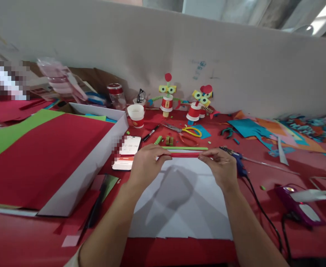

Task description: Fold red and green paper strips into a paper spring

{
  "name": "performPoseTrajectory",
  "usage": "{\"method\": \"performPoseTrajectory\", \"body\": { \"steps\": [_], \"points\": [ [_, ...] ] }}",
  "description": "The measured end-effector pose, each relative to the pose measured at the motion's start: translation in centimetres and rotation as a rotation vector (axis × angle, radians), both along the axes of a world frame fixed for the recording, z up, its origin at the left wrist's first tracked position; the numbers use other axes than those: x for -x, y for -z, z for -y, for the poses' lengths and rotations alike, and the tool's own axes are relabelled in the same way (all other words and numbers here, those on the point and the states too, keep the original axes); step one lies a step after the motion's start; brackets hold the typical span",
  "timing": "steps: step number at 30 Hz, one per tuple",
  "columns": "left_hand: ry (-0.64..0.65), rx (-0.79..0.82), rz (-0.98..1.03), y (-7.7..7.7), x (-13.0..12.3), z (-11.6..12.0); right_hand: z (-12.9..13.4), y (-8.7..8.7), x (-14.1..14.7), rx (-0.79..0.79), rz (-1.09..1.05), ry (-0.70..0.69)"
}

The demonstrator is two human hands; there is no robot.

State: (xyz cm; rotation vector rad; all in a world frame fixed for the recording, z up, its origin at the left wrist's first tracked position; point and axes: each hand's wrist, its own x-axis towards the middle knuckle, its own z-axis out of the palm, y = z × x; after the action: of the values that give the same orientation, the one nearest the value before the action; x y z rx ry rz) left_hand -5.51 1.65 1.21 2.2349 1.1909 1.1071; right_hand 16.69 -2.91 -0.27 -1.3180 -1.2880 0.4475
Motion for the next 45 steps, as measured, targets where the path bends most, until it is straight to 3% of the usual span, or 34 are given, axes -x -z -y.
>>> {"method": "performPoseTrajectory", "body": {
  "steps": [4,8,12,16,20,24,26,30,32,39,45],
  "points": [
    [-0.032,0.015,-0.016,-0.1,0.1,0.1,0.1,0.0,-0.1,0.018,-0.031,-0.007],
    [-0.089,0.036,-0.045,-0.1,0.2,0.3,-0.1,0.0,0.0,0.085,-0.206,-0.040],
    [-0.074,0.028,-0.035,0.0,0.0,0.4,-0.3,0.1,0.1,0.047,-0.402,-0.010],
    [-0.073,0.054,-0.016,0.0,-0.3,0.3,-0.4,0.1,0.1,0.007,-0.444,0.004],
    [-0.097,-0.002,-0.011,0.2,-0.3,0.2,-0.5,0.0,-0.1,-0.041,-0.412,0.118],
    [-0.241,-0.141,-0.014,0.6,-0.5,0.2,-0.6,0.4,0.5,-0.213,-0.439,0.378],
    [-0.238,-0.155,0.034,0.7,-0.9,0.5,-0.4,0.7,1.6,-0.154,-0.500,0.303],
    [-0.068,-0.083,0.124,0.6,-2.2,1.5,0.5,1.1,4.5,0.168,-0.598,-0.215],
    [0.002,-0.020,0.129,0.5,-2.6,1.8,0.8,1.0,5.4,0.188,-0.614,-0.302],
    [0.054,0.172,0.095,0.2,-2.7,2.2,0.9,0.7,5.4,0.181,-0.671,-0.321],
    [0.009,0.258,0.032,-0.3,-1.8,1.6,0.4,0.8,3.5,0.144,-0.719,-0.168]
  ]
}}
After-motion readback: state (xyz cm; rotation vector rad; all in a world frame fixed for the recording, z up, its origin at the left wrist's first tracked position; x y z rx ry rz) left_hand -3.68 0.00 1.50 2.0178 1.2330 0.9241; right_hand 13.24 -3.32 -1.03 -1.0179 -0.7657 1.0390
